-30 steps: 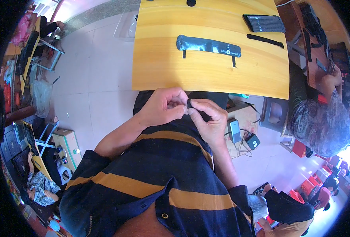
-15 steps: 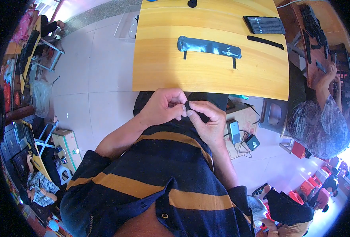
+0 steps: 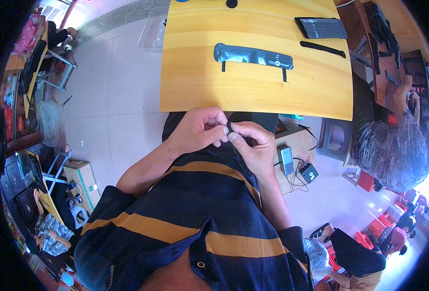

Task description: Assembling and securing black straps to a base component by hand.

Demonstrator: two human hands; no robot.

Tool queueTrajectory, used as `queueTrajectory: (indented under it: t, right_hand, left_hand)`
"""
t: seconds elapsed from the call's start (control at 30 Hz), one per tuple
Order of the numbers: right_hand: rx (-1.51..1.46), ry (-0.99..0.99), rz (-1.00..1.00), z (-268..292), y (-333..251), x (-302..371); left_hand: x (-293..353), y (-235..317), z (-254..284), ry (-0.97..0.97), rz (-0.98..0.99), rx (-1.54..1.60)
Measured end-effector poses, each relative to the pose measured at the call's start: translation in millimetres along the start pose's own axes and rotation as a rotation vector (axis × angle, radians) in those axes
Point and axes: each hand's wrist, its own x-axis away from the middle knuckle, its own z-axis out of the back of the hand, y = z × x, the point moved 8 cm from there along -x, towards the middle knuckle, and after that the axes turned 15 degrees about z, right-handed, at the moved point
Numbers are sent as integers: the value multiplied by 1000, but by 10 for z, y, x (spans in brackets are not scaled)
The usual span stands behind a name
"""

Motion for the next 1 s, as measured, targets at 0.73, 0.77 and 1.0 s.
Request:
queueTrajectory:
  t: [0.73,0.77,1.0]
  right_hand:
    - [-97,34,-52,1,41,3]
    - [-97,35,-51,-1,37,3]
    - [-24,6,-28,-6,11,-8]
  left_hand:
    - [-6,-30,-18,-58,-49,-19]
    - [-3,-18,-12,-59,-49,-20]
    - [-37,-42,-5,-61,15,-8]
